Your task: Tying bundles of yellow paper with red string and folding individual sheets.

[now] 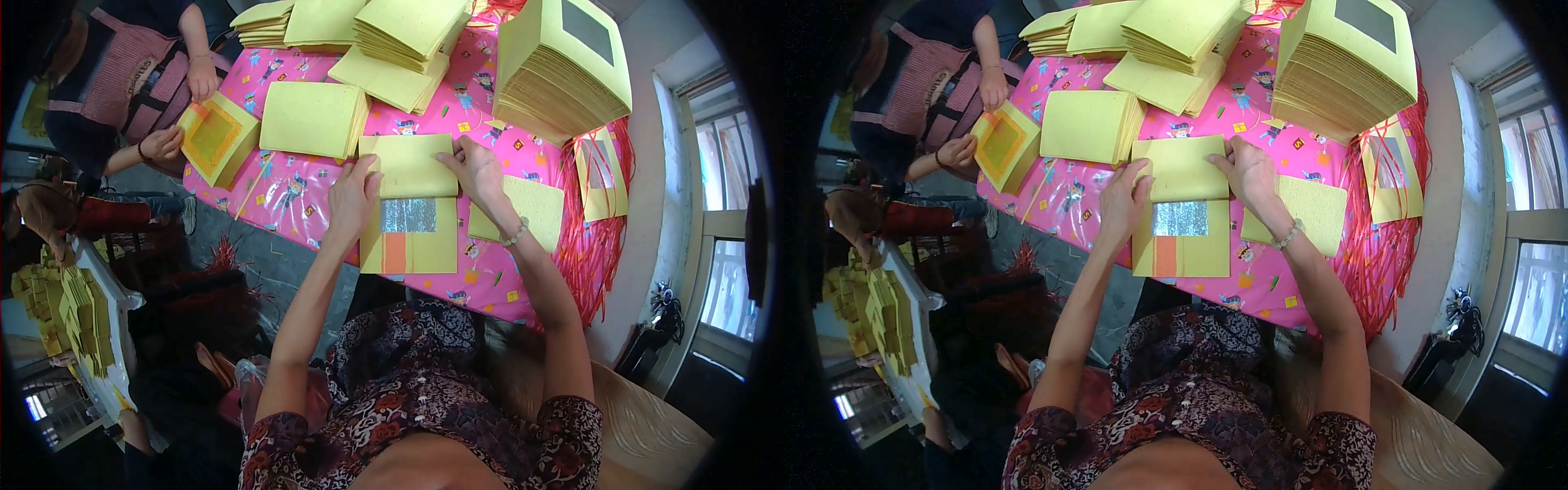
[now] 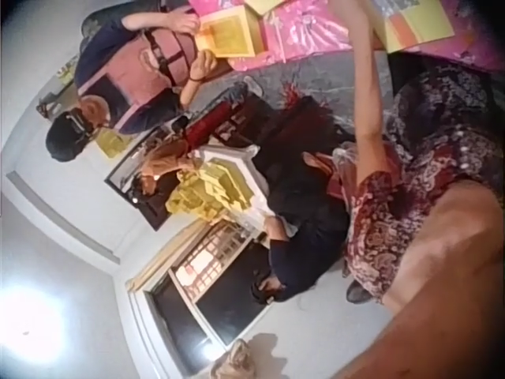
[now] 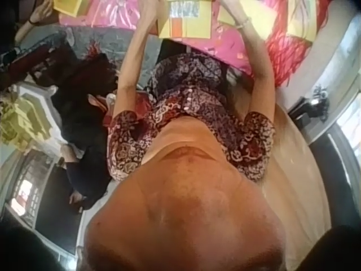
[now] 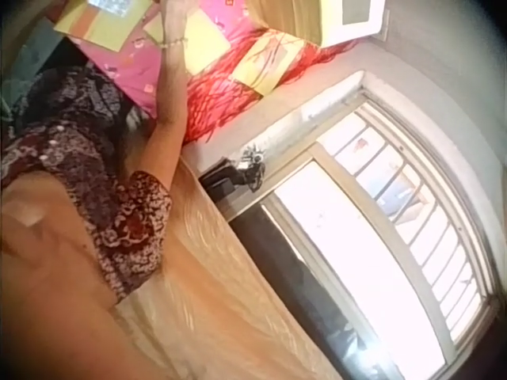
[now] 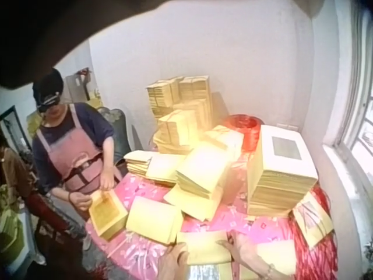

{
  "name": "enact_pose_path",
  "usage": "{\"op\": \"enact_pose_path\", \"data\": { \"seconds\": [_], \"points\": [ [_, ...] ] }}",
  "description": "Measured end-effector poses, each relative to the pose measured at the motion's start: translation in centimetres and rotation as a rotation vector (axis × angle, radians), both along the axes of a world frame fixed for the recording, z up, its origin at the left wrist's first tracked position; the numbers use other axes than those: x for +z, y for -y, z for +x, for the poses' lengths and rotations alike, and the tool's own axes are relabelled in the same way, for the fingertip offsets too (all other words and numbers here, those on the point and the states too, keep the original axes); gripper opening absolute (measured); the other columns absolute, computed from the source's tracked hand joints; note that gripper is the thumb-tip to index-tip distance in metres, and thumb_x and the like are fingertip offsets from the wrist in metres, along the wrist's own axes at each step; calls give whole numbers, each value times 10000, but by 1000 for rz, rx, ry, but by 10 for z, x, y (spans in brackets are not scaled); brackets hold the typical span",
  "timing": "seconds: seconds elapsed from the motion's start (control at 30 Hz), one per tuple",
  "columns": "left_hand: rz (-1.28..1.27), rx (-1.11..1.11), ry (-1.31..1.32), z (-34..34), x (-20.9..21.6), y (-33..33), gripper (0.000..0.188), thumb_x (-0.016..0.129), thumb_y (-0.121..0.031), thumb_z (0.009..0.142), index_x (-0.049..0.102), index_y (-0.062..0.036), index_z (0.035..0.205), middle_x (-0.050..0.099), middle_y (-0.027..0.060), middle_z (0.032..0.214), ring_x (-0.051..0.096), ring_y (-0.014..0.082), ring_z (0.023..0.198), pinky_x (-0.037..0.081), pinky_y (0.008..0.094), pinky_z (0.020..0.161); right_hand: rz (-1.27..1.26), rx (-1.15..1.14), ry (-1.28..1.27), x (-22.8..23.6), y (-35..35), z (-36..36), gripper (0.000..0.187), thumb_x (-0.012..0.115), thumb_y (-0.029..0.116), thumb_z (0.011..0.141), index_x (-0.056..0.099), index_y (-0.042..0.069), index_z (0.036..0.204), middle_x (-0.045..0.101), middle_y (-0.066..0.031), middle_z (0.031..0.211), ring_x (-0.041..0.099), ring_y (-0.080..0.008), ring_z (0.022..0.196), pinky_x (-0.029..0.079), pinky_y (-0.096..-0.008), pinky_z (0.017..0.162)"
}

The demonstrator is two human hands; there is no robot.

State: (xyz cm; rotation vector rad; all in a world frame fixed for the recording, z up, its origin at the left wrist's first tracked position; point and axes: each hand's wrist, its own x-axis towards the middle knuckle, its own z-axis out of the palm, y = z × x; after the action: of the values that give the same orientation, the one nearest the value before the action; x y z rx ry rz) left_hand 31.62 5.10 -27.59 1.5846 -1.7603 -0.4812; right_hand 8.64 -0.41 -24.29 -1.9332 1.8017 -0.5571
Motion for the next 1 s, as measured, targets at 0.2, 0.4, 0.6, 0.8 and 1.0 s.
{"op": "enact_pose_path", "data": {
  "seconds": [0.2, 0.4, 0.6, 0.8, 1.0],
  "points": [
    [23, 22, 10, -3, 2, -2, 285, 586, -173, 894, 572, -83, 1164, 569, 197, 919, 600, 416, 809, 479, 493, 670, 44, -14, -9, 3, 1, 2, 346, 727, 353, 788, 622, 27, 840, 646, -110, 713, 643, -276, 668, 491, -389, 599],
    [4, 35, 58, -4, -1, -4, 288, 588, -167, 894, 577, -74, 1166, 550, 193, 920, 602, 404, 802, 486, 484, 681, 83, -32, -41, 2, 4, 2, 356, 737, 353, 783, 623, 21, 839, 645, -106, 717, 624, -240, 651, 485, -367, 595],
    [1, 105, 108, -14, 3, -8, 264, 621, -152, 867, 575, -68, 1112, 493, 151, 992, 593, 366, 841, 488, 455, 691, 110, -30, -67, 2, 9, 1, 365, 755, 342, 774, 612, 9, 820, 636, -103, 715, 600, -200, 631, 480, -346, 593],
    [-313, 30, 408, -16, 0, 0, 197, 591, -50, 773, 539, -37, 963, 487, 135, 962, 550, 303, 883, 473, 382, 738, 182, -19, -92, 6, 13, 3, 419, 719, 440, 780, 616, 40, 852, 652, -130, 773, 647, -282, 759, 490, -409, 668],
    [-250, -183, 441, -15, 4, 2, 141, 571, -60, 771, 539, -48, 908, 528, 97, 857, 565, 263, 855, 494, 381, 680, 156, -16, -158, 4, 13, 5, 427, 718, 443, 777, 612, 35, 845, 651, -126, 777, 645, -274, 747, 491, -392, 664]
  ]
}}
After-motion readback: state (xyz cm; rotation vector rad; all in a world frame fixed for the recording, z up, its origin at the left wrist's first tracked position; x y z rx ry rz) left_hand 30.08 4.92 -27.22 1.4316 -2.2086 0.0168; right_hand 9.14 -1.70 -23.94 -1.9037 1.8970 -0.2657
